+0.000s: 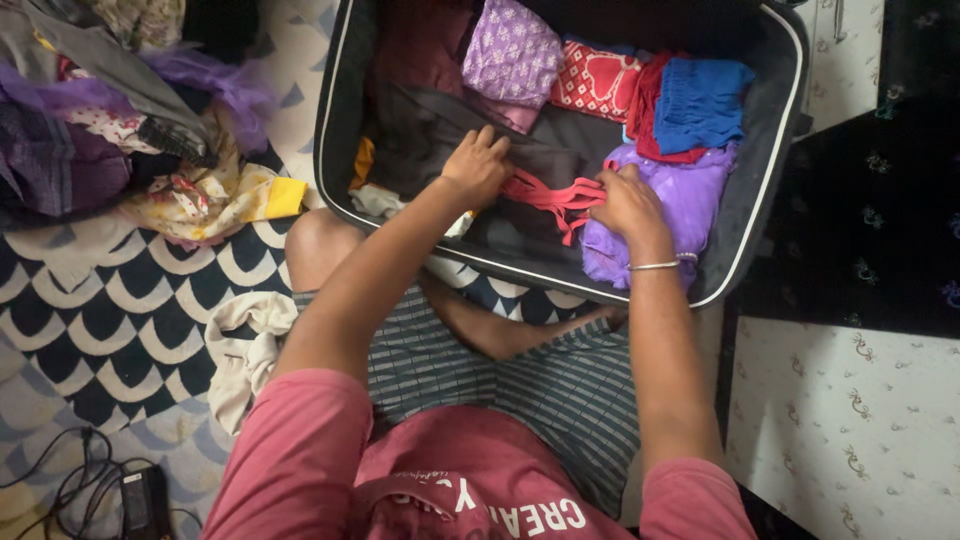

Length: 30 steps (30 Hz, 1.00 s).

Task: The person packs a suitcase by arranging various garments inside, then folds a blue shirt by hand and places it into the suitcase.

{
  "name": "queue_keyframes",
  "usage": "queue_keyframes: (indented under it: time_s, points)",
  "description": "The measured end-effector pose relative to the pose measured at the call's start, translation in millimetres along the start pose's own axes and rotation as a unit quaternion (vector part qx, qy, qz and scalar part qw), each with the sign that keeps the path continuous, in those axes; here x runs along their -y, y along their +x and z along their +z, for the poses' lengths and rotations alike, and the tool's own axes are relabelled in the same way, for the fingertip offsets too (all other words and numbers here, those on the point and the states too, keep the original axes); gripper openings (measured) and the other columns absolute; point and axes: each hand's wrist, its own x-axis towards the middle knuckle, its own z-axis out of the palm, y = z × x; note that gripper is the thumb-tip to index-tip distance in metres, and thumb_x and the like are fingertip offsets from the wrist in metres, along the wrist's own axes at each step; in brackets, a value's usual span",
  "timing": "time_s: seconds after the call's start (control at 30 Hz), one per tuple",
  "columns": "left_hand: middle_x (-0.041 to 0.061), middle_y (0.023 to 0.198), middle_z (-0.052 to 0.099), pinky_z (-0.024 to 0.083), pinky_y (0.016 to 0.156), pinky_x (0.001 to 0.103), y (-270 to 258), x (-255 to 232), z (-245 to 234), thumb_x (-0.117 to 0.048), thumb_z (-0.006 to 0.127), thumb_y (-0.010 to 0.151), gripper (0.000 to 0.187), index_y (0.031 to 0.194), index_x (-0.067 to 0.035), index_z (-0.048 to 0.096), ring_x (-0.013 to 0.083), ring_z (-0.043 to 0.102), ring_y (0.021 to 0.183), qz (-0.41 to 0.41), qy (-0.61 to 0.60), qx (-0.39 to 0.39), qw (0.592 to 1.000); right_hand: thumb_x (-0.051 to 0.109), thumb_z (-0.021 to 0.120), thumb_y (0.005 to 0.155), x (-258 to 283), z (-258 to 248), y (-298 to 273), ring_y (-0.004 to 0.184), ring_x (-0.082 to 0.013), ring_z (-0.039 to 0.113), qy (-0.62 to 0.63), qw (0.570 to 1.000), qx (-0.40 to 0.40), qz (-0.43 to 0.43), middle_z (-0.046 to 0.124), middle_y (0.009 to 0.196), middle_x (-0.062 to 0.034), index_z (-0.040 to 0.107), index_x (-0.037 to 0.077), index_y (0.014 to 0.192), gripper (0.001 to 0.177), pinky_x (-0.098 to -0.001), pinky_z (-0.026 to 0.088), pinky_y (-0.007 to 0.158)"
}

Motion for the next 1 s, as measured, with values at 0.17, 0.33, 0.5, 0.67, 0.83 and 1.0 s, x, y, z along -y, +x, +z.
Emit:
queue_keyframes:
  time_s: [0.17,0.33,0.5,0.67,0.83,1.0]
  points:
    - [0.009,0.132,0.062,0.041,0.104,0.047,-0.4,2.4,-15.7,-0.026,0.066,0.087,0.015,0.087,-0.021,0.081,0.0343,0.05,0.125,0.004,-0.004,-0.027,1.0,0.026,0.081,0.077,-10.6,11.4,7.2,0.115,-0.0391,0.063,-0.006,1.0,-0.011,-0.001,0.06,0.128,-0.0195,0.073,0.02,0.123,0.047,-0.0494,0.051,0.097]
    - [0.009,0.134,0.064,0.046,0.101,0.046,-27.7,30.5,-62.4,-0.026,0.074,0.083,0.014,0.091,-0.016,0.08,0.0345,0.055,0.12,-0.024,-0.165,-0.122,0.978,0.021,0.076,0.082,-16.2,12.8,6.2,0.113,-0.0389,0.064,0.003,0.999,-0.041,-0.019,0.062,0.125,-0.0193,0.074,0.018,0.124,0.042,-0.049,0.051,0.096]
    - [0.011,0.123,0.067,0.047,0.097,0.048,-57.6,61.7,-91.7,-0.027,0.076,0.078,0.018,0.091,-0.015,0.08,0.0363,0.058,0.116,-0.016,-0.121,-0.158,0.98,0.019,0.076,0.083,-2.4,4.7,0.9,0.112,-0.0371,0.063,0.053,0.995,-0.064,-0.055,0.063,0.119,-0.0176,0.073,0.019,0.127,0.044,-0.0466,0.051,0.096]
    - [0.007,0.116,0.068,0.05,0.093,0.047,-77.1,80.1,-69.5,-0.025,0.074,0.083,0.013,0.09,-0.015,0.079,0.0332,0.062,0.111,-0.078,-0.084,-0.071,0.991,0.029,0.082,0.079,17.7,-2.4,-2.3,0.113,-0.0358,0.062,0.106,0.984,-0.02,-0.142,0.062,0.12,-0.017,0.069,0.01,0.121,0.048,-0.0441,0.051,0.095]
    - [0.014,0.107,0.069,0.055,0.086,0.049,-88.0,84.2,-28.7,-0.019,0.063,0.103,0.013,0.097,-0.012,0.073,0.0388,0.068,0.098,-0.179,-0.146,-0.151,0.961,0.029,0.081,0.08,20.0,0.9,-2.6,0.113,-0.0367,0.062,0.109,0.98,-0.022,-0.164,0.064,0.12,-0.0174,0.072,0.011,0.119,0.045,-0.0446,0.051,0.094]
    - [0.02,0.106,0.07,0.055,0.077,0.052,-84.0,78.7,-26.9,-0.027,0.071,0.093,0.028,0.108,-0.005,0.063,0.0425,0.068,0.09,-0.228,-0.224,-0.176,0.931,0.025,0.075,0.089,6.7,16.2,7.0,0.111,-0.0371,0.065,0.099,0.987,-0.034,-0.123,0.067,0.119,-0.018,0.073,0.009,0.114,0.03,-0.045,0.051,0.096]
